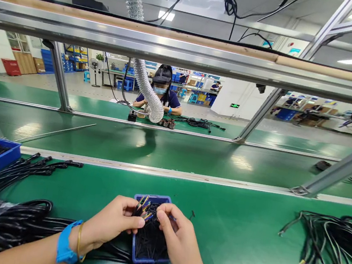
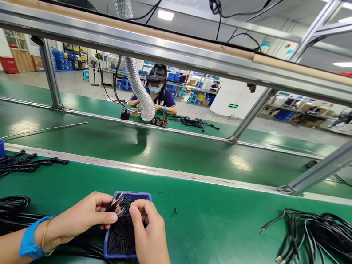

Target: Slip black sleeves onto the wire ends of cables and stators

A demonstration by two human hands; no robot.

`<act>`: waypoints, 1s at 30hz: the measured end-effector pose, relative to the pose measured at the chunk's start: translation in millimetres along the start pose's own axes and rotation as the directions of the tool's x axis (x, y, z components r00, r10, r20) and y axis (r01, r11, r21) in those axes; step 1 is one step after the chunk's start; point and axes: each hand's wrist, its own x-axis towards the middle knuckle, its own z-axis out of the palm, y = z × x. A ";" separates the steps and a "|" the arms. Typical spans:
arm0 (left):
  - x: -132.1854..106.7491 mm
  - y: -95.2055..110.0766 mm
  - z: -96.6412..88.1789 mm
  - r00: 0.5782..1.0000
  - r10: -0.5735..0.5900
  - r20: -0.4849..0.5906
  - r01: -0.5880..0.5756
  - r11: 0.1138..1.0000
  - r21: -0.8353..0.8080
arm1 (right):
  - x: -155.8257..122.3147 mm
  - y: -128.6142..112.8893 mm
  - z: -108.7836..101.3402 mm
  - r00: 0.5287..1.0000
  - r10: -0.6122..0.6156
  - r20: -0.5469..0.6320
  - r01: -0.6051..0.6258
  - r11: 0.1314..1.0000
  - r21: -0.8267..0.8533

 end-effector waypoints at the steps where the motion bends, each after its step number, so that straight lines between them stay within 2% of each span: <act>1: 0.1 -0.2 -0.1 1.000 0.003 0.001 -0.003 1.000 0.003 | -0.4 -0.1 0.8 1.000 0.009 0.010 -0.009 1.000 0.005; 7: 2.1 -1.5 -1.8 0.999 0.027 -0.042 -0.026 1.000 0.011 | -1.1 1.8 3.0 0.995 0.027 0.091 -0.023 0.999 -0.045; 12: 2.5 -2.2 -2.5 1.000 0.021 -0.008 -0.021 0.999 0.027 | 1.3 2.3 -4.1 0.999 -0.003 -0.042 0.001 0.998 -0.057; 15: 1.4 -2.6 -2.0 1.000 0.013 0.021 -0.014 0.999 0.050 | 0.9 0.8 -5.6 0.998 -0.031 -0.057 0.028 0.998 -0.050; 24: -0.1 2.9 -1.7 1.000 -0.008 0.020 0.006 0.994 0.106 | 0.3 -1.5 -4.8 1.000 0.004 0.004 -0.004 1.000 -0.030; 30: 0.4 -0.7 -1.4 1.000 -0.015 0.014 0.013 0.995 0.097 | 2.8 -3.7 -10.6 0.982 0.105 0.159 -0.111 0.993 0.029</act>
